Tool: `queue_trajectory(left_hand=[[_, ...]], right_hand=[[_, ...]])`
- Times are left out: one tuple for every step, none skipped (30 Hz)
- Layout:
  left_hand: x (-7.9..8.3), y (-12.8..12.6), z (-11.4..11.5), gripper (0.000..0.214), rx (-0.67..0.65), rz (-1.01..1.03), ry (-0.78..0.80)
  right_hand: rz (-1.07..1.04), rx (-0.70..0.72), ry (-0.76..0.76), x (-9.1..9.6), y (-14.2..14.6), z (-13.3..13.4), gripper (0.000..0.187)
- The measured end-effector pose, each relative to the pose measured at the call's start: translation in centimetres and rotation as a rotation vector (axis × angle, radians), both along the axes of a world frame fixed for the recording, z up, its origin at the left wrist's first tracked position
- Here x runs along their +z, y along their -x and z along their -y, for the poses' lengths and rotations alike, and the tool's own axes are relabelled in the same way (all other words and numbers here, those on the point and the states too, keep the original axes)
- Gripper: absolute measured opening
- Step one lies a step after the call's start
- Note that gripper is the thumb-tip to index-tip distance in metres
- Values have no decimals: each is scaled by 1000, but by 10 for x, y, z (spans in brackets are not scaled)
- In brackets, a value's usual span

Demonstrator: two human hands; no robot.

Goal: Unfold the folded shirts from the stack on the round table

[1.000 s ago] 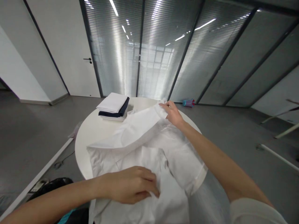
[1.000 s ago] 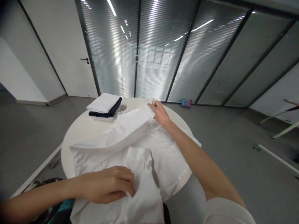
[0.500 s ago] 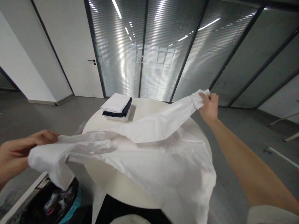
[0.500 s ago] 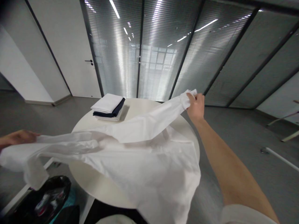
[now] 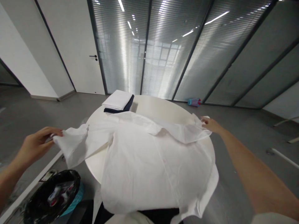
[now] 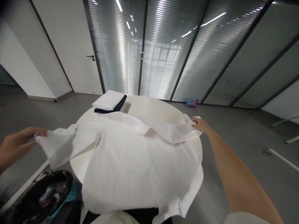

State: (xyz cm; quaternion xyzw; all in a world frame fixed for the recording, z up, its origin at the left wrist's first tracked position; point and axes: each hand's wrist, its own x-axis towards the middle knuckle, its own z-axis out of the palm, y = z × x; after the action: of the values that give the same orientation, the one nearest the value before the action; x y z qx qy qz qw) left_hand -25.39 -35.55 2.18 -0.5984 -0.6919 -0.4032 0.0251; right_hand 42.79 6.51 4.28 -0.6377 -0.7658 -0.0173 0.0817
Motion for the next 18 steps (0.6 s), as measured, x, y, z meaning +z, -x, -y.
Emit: queue_trajectory(left_hand=[[3, -8, -7, 11, 6, 34, -5], [5, -16, -14, 11, -4, 59, 0], [7, -25, -23, 13, -33, 90, -2], [8, -34, -31, 16, -73, 100, 2], [9, -43, -41, 19, -115, 95, 11], [8, -52, -51, 22, -153, 76, 30], [8, -61, -62, 23, -180, 46, 52], [6, -70, -73, 24, -199, 4, 77], [5, -79, -85, 25, -209, -43, 101], [2, -86, -97, 26, -212, -89, 123], [0, -93, -109, 28, -212, -127, 140], [-3, -99, -120, 30, -216, -159, 154], [-7, -104, -130, 33, -219, -192, 163], [-11, -108, -138, 35, -211, -232, 174], [-14, -110, -145, 39, -183, -283, 190], [-17, -111, -151, 44, -134, -340, 214], [-20, -111, -155, 52, -62, -392, 248], [-23, -110, -158, 63, 21, -431, 302]], right_hand=[[21, 29, 53, 0, 10, 3, 56], [45, 43, 79, 0, 20, 7, 55], [69, 44, 93, 1, 31, 10, 53], [95, 42, 88, 3, 43, 15, 51], [120, 48, 64, 5, 56, 22, 50], [137, 69, 29, 7, 69, 30, 52], [152, 109, -17, 10, 82, 40, 54], [148, 173, -67, 12, 96, 51, 56], [124, 244, -94, 13, 109, 63, 56], [90, 325, -93, 14, 121, 75, 56], [52, 421, -64, 12, 132, 86, 58], [20, 514, -15, 10, 141, 96, 61], [-3, 598, 42, 6, 148, 105, 66], [-15, 660, 91, 1, 153, 112, 71], [-19, 689, 123, -4, 156, 116, 73], [-18, 680, 134, -10, 158, 117, 68], [-17, 643, 135, -15, 158, 116, 57], [-29, 584, 130, -20, 157, 112, 44]])
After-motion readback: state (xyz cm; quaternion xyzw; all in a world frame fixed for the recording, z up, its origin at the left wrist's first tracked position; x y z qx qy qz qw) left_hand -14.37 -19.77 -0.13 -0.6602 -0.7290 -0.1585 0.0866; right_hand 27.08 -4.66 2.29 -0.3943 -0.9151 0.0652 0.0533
